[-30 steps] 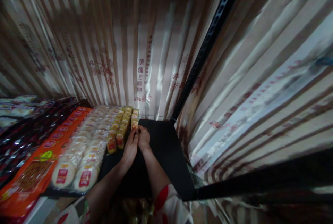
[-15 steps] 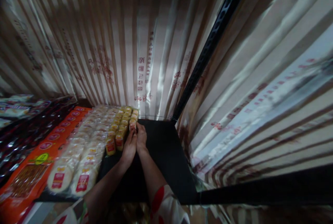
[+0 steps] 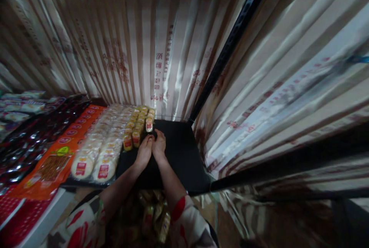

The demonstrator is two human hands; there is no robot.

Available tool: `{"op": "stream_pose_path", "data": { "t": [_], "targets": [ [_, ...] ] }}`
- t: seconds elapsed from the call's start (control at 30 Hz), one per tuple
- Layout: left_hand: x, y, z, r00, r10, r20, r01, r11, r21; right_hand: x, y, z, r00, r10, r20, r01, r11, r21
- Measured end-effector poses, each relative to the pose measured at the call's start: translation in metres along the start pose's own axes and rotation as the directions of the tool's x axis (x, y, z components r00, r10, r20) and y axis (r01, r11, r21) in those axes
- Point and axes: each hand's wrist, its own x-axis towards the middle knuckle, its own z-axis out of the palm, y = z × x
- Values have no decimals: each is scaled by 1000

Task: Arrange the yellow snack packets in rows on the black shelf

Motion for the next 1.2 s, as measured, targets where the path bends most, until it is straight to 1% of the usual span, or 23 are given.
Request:
{"op": "stream_pose_path", "data": {
  "t": [0.1,0.2,0.33,0.43,0.5,0.57,0.63,0.67,0.73,0.8,0.87,0.93,0.97,1.07,1.2],
  "targets": [
    [-23,0,-7,1000,-22,13,20,994,107,-24,-4,-13,999,43,21,-43,999,11],
    [-51,0,-14,999,-9,44,2,987,159,-50,-6,-28,996,73,43,-74,996,45],
    [-92,-6,-23,992,97,78,-106,987,123,-91,-14,-49,997,52,53,-59,987,148],
    [-126,-17,-32,971,217,103,-226,971,80,-125,-21,-67,997,29,68,-42,978,204],
    [-147,-27,-39,956,264,129,-275,958,81,-150,-22,-76,995,-10,100,-10,980,200],
    [-165,-40,-45,951,248,186,-275,952,137,-173,-16,-82,989,-59,139,41,990,134],
    [-178,-54,-49,952,175,250,-234,946,227,-191,-5,-84,972,-96,216,98,995,0],
    [-183,-61,-50,949,135,285,-214,939,269,-198,3,-83,962,-83,260,109,990,-86],
    [-190,-73,-50,939,67,338,-190,919,346,-204,17,-80,942,-13,334,112,954,-278],
    [-194,-81,-50,931,19,365,-178,896,407,-203,29,-77,919,99,382,96,882,-461],
    [-198,-84,-49,920,-19,392,-174,875,452,-199,36,-73,884,206,420,92,803,-589],
    [-202,-84,-50,901,-53,430,-174,864,472,-196,39,-69,853,265,449,103,758,-644],
    [-204,-85,-50,892,-69,447,-172,862,476,-195,39,-67,848,274,454,108,749,-653],
    [-206,-88,-50,878,-93,470,-162,865,475,-194,41,-61,856,276,437,117,721,-684],
    [-203,-94,-50,879,-128,460,-134,858,497,-195,46,-54,872,269,408,133,673,-728]
  ]
}}
